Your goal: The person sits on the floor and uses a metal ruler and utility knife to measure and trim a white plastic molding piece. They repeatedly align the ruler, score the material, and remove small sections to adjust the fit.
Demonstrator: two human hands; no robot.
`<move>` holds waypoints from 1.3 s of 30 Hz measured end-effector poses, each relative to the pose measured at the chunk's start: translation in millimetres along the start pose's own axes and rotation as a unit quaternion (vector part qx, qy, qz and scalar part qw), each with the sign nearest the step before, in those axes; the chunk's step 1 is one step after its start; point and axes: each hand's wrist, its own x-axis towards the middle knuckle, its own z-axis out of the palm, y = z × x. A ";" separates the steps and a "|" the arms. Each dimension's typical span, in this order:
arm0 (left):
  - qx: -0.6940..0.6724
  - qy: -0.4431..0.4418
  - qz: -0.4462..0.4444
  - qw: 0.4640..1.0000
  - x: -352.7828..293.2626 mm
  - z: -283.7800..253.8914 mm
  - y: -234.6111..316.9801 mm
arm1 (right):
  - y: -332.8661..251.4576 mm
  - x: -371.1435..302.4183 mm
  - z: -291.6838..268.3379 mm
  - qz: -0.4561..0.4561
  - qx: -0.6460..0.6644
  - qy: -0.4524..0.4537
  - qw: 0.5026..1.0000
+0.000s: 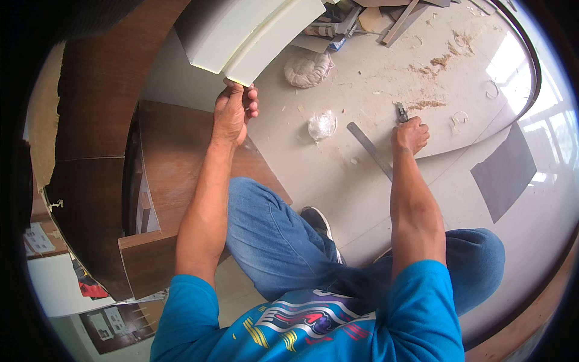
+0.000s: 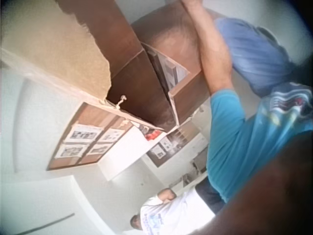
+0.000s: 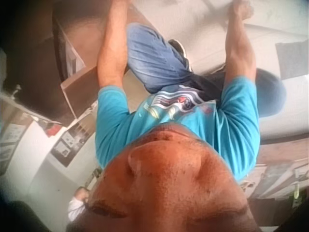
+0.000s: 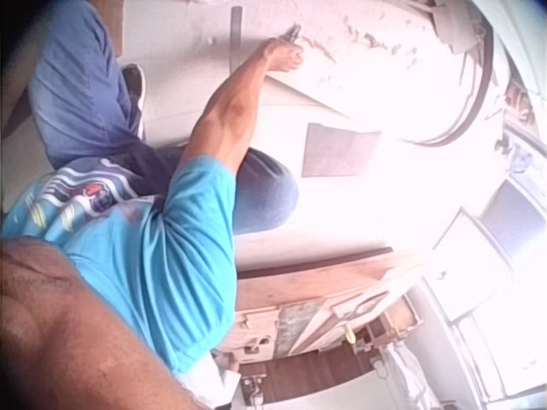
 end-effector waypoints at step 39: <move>0.041 -0.003 0.010 0.999 -2.5 -0.5 11.0 | -35.6 -44.8 20.0 -0.251 -0.135 -0.251 0.925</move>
